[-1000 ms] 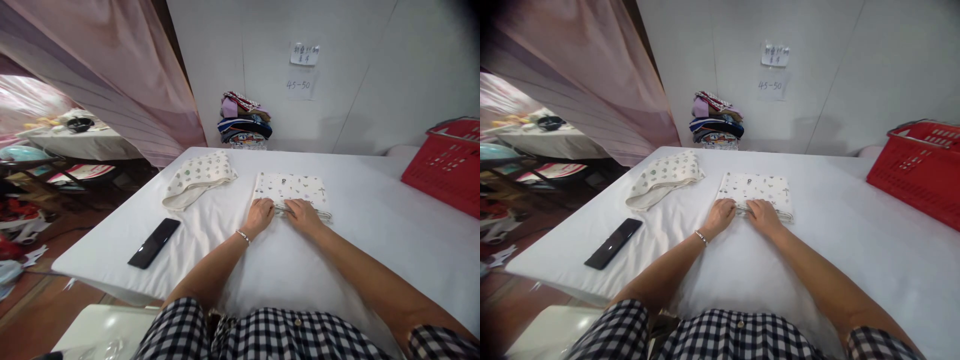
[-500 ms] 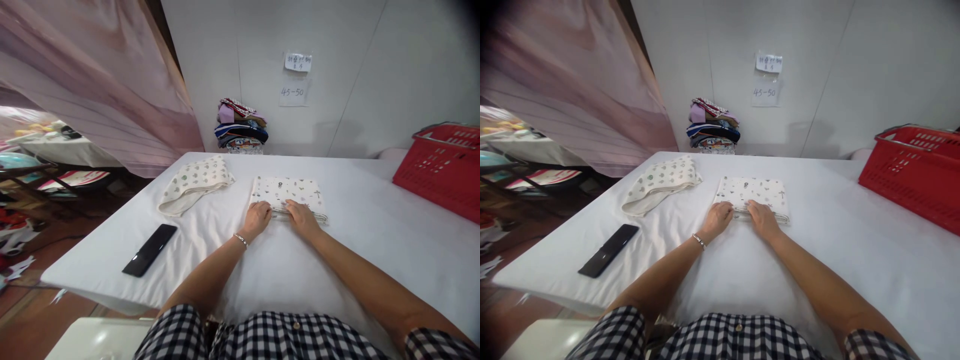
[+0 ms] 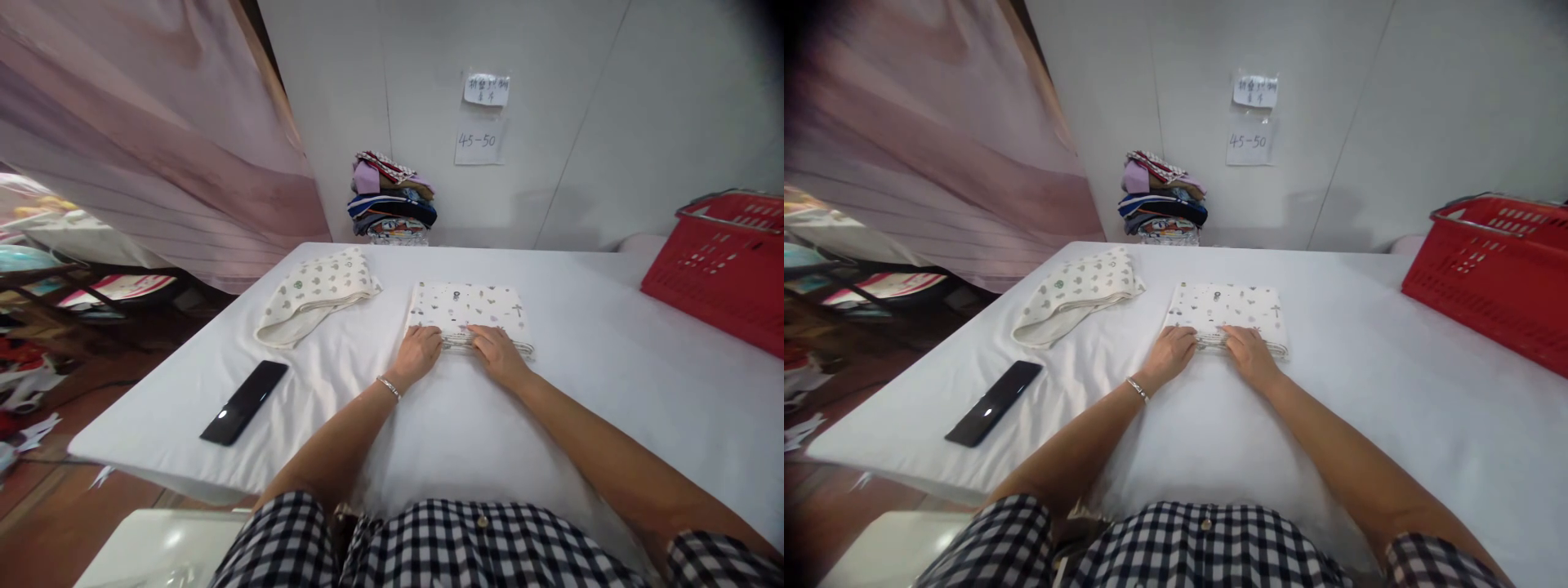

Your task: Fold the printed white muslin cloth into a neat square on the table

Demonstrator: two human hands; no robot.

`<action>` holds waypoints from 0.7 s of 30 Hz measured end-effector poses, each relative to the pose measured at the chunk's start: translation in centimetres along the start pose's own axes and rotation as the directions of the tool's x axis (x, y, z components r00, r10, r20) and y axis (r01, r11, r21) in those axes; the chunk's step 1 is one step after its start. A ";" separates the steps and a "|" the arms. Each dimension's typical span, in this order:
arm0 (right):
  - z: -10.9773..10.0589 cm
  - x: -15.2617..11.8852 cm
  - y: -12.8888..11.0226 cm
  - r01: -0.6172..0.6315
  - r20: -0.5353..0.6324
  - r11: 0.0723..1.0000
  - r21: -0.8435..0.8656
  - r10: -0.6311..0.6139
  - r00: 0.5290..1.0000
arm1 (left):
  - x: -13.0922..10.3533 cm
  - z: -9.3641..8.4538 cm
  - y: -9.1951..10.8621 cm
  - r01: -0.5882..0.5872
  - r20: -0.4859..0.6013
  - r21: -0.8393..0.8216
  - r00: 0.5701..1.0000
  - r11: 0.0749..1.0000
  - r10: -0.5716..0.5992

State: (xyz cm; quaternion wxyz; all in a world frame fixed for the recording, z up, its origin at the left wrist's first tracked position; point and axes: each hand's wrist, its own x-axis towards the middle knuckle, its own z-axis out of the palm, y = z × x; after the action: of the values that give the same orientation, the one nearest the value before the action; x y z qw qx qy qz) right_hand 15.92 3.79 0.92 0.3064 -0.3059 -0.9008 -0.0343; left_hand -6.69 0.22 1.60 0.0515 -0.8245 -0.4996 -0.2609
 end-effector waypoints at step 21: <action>0.8 0.6 0.1 -0.042 0.100 0.999 -0.021 0.044 0.994 | -0.7 -0.2 -0.5 0.078 -0.014 0.059 0.997 0.995 -0.078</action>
State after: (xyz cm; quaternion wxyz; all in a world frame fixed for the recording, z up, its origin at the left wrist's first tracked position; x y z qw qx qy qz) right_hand 15.15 4.35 0.55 0.2584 -0.3295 -0.9079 -0.0206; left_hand -7.40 -0.13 1.35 0.0685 -0.8009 -0.5386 -0.2525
